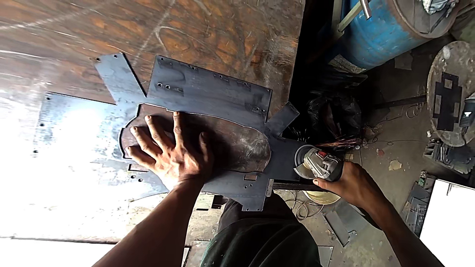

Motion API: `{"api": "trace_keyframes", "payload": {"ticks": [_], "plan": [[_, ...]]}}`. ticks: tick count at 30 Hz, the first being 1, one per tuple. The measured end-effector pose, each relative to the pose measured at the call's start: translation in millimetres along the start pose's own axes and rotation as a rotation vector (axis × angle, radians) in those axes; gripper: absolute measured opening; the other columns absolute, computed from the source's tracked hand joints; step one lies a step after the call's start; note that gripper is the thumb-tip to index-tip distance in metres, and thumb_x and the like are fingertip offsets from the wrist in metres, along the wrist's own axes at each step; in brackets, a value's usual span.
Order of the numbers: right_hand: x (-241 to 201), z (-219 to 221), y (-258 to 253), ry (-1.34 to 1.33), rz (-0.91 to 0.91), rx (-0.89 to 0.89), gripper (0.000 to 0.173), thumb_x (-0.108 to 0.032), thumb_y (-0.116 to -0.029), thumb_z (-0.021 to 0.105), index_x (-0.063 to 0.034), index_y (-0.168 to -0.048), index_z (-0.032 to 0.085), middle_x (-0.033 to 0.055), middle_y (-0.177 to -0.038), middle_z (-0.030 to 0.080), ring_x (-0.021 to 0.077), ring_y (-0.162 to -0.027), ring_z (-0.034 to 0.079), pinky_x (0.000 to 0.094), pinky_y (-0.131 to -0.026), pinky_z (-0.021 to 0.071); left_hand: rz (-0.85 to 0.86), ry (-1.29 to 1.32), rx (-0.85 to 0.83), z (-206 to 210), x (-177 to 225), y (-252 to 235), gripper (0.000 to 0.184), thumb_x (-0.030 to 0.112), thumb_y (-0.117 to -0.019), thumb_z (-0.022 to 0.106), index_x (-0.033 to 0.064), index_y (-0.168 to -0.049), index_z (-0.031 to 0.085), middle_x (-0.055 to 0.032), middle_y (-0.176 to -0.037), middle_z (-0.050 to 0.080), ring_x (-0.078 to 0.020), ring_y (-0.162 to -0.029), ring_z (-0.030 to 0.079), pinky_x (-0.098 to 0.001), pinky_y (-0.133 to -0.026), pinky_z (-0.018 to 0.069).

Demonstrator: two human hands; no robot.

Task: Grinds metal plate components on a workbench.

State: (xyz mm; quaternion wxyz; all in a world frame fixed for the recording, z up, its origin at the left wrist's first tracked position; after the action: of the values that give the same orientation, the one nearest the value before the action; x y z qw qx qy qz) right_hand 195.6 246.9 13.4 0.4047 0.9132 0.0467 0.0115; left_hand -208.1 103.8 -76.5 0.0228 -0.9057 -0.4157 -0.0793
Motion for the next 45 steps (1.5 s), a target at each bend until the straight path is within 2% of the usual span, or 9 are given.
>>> {"api": "trace_keyframes", "payload": {"ticks": [4,9,14,20,24,27,32,39,45], "plan": [[2.0,4.8,1.8,0.017,-0.019,-0.044,0.083,-0.095,-0.0596,0.065,-0.0199,-0.095,0.071,-0.0022,-0.086,0.070,0.0142,-0.087,0.070,0.0464,-0.076,0.0582,0.004,-0.003,-0.005,0.8,-0.4,-1.6,0.074,0.072,-0.0944,0.025,0.0395,-0.161,0.027,-0.0128,-0.171,0.019,-0.0420,-0.157,0.012,-0.0737,-0.117,0.0092],[0.0,-9.3,-7.1,-0.028,-0.014,0.025,0.071,-0.089,-0.0625,0.071,-0.0221,-0.088,0.069,-0.0042,-0.076,0.067,0.0122,-0.076,0.069,0.0449,-0.067,0.0576,0.007,-0.009,-0.012,0.6,-0.2,-0.5,0.074,0.071,-0.0950,0.025,0.0391,-0.161,0.027,-0.0124,-0.171,0.020,-0.0419,-0.157,0.013,-0.0734,-0.117,0.0101],[5.9,21.5,17.1,-0.002,-0.025,-0.078,0.091,-0.094,-0.0593,0.065,-0.0144,-0.104,0.071,0.0035,-0.093,0.073,0.0203,-0.094,0.072,0.0513,-0.080,0.0592,-0.001,-0.013,-0.016,3.7,-3.3,0.1,0.075,0.072,-0.0943,0.026,0.0402,-0.162,0.025,-0.0114,-0.171,0.019,-0.0409,-0.158,0.011,-0.0727,-0.118,0.0079],[-12.1,56.1,44.2,-0.088,-0.072,-0.072,0.088,-0.092,-0.0611,0.065,-0.0201,-0.111,0.072,-0.0030,-0.095,0.074,0.0119,-0.094,0.071,0.0443,-0.081,0.0598,-0.007,-0.017,-0.047,0.7,-0.7,0.4,0.075,0.070,-0.0946,0.024,0.0388,-0.162,0.023,-0.0131,-0.172,0.017,-0.0425,-0.157,0.011,-0.0738,-0.117,0.0088],[-10.0,48.7,38.3,-0.064,-0.020,-0.035,0.088,-0.095,-0.0603,0.062,-0.0162,-0.099,0.072,0.0005,-0.088,0.072,0.0170,-0.089,0.071,0.0475,-0.076,0.0592,-0.010,-0.014,-0.027,-0.5,0.1,0.7,0.075,0.071,-0.0951,0.022,0.0391,-0.163,0.022,-0.0121,-0.172,0.017,-0.0416,-0.158,0.010,-0.0739,-0.117,0.0090],[-11.6,22.2,24.0,-0.027,0.019,-0.023,0.089,-0.092,-0.0629,0.065,-0.0124,-0.103,0.072,0.0063,-0.095,0.073,0.0234,-0.096,0.071,0.0528,-0.082,0.0583,-0.014,-0.004,-0.018,-0.5,0.3,0.3,0.075,0.072,-0.0944,0.021,0.0398,-0.163,0.022,-0.0121,-0.172,0.016,-0.0415,-0.158,0.010,-0.0735,-0.117,0.0084],[-27.1,-20.1,-8.7,0.003,-0.045,0.031,0.073,-0.086,-0.0645,0.074,-0.0188,-0.094,0.072,-0.0003,-0.081,0.071,0.0165,-0.080,0.071,0.0505,-0.075,0.0590,-0.017,0.007,-0.035,-2.1,-0.1,0.1,0.076,0.072,-0.0943,0.021,0.0388,-0.163,0.023,-0.0137,-0.172,0.016,-0.0424,-0.158,0.010,-0.0732,-0.118,0.0064],[-68.6,-23.6,-23.4,-0.041,-0.126,0.007,0.069,-0.084,-0.0652,0.075,-0.0197,-0.088,0.071,-0.0035,-0.073,0.069,0.0116,-0.070,0.070,0.0444,-0.066,0.0596,-0.004,0.005,-0.030,-1.4,0.1,-0.1,0.074,0.070,-0.0957,0.020,0.0385,-0.163,0.023,-0.0139,-0.172,0.015,-0.0430,-0.158,0.008,-0.0728,-0.118,0.0044],[-37.9,-9.0,1.4,-0.107,-0.035,0.012,0.075,-0.079,-0.0684,0.076,-0.0157,-0.109,0.071,0.0007,-0.094,0.073,0.0141,-0.091,0.071,0.0468,-0.088,0.0586,0.000,0.001,-0.028,0.0,-1.1,-1.0,0.075,0.071,-0.0952,0.019,0.0397,-0.163,0.021,-0.0131,-0.172,0.014,-0.0432,-0.158,0.008,-0.0741,-0.118,0.0043]]}}
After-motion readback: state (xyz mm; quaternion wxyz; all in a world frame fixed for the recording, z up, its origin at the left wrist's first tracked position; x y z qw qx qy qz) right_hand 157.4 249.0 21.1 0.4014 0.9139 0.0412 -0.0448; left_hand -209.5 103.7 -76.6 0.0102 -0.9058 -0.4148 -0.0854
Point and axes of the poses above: each hand's wrist, its own y-axis away from the middle knuckle, its own z-axis out of the palm, x = y × z, the point moved 6 cm from there along -y, towards the middle knuckle
